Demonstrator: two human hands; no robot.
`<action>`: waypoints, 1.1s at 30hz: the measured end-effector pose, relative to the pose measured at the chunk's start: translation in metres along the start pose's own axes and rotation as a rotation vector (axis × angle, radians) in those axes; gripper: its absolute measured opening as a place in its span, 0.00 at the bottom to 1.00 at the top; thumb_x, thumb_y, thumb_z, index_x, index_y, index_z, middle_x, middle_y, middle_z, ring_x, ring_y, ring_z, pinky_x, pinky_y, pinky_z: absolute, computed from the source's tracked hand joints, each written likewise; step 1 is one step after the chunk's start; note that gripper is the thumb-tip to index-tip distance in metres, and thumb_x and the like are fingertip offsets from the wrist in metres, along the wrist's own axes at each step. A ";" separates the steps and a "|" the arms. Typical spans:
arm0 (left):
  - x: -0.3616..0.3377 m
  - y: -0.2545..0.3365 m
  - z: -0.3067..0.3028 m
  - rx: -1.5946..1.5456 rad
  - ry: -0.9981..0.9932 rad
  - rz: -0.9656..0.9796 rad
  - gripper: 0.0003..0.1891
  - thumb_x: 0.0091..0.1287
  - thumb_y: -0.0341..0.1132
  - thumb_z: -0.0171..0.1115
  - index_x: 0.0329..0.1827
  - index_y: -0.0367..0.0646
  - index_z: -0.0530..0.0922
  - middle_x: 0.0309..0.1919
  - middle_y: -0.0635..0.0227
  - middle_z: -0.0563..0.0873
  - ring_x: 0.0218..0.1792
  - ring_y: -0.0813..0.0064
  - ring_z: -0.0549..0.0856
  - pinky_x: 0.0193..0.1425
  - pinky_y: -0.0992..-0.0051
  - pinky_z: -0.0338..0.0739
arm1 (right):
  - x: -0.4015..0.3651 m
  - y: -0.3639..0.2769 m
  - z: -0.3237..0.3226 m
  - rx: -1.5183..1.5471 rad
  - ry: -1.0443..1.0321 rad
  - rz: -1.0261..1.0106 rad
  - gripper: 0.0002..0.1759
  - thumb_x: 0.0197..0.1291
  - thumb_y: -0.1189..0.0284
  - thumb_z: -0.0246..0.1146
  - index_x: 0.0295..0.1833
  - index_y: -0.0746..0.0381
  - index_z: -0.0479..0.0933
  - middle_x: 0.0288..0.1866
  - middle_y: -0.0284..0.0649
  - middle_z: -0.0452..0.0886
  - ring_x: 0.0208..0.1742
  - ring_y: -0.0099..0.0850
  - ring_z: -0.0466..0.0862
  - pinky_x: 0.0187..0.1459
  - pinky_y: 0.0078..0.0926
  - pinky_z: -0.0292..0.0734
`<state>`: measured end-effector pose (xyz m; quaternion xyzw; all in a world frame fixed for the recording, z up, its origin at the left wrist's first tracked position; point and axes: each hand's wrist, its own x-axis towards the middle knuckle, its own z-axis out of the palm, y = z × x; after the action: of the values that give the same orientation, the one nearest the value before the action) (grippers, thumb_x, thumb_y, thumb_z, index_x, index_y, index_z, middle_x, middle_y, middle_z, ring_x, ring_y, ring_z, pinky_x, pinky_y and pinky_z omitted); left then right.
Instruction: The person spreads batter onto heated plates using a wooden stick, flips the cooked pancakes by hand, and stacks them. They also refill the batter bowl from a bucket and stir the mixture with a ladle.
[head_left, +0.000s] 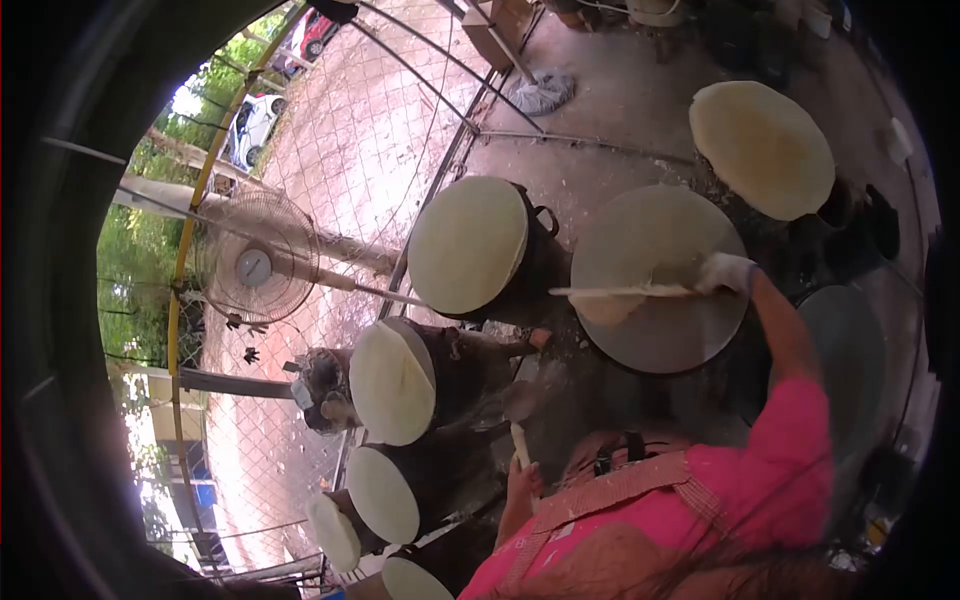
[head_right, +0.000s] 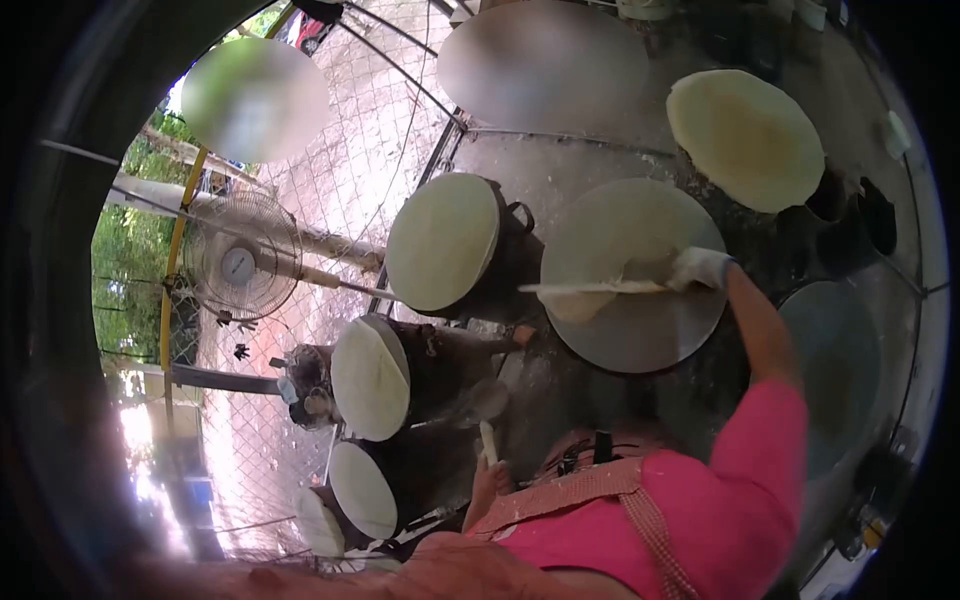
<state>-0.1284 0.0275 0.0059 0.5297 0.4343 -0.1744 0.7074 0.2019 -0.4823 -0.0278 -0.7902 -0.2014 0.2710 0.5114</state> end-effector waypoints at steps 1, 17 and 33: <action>-0.001 -0.002 0.004 -0.048 -0.015 -0.024 0.22 0.61 0.25 0.52 0.55 0.55 0.59 0.16 0.75 0.63 0.10 0.83 0.63 0.09 0.79 0.56 | -0.012 0.008 -0.001 0.034 -0.077 0.025 0.09 0.45 0.70 0.68 0.32 0.64 0.82 0.24 0.34 0.79 0.27 0.26 0.77 0.31 0.29 0.72; -0.010 -0.021 -0.055 -0.057 0.018 -0.073 0.20 0.61 0.25 0.52 0.53 0.55 0.61 0.15 0.75 0.62 0.10 0.83 0.63 0.10 0.80 0.55 | -0.162 0.048 0.006 -0.691 -0.230 -0.276 0.13 0.29 0.77 0.65 0.30 0.57 0.82 0.24 0.37 0.79 0.27 0.36 0.80 0.28 0.30 0.75; -0.018 0.018 -0.161 -0.440 -0.765 -0.278 0.09 0.66 0.33 0.52 0.45 0.58 0.64 0.15 0.76 0.59 0.08 0.84 0.60 0.07 0.83 0.54 | -0.105 -0.098 0.386 -0.587 1.094 0.527 0.11 0.55 0.58 0.59 0.36 0.53 0.79 0.27 0.46 0.78 0.30 0.46 0.80 0.34 0.43 0.74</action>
<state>-0.1953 0.1753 0.0212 0.2013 0.2356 -0.3545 0.8822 -0.1278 -0.2362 -0.0420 -0.9426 0.2209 -0.1185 0.2205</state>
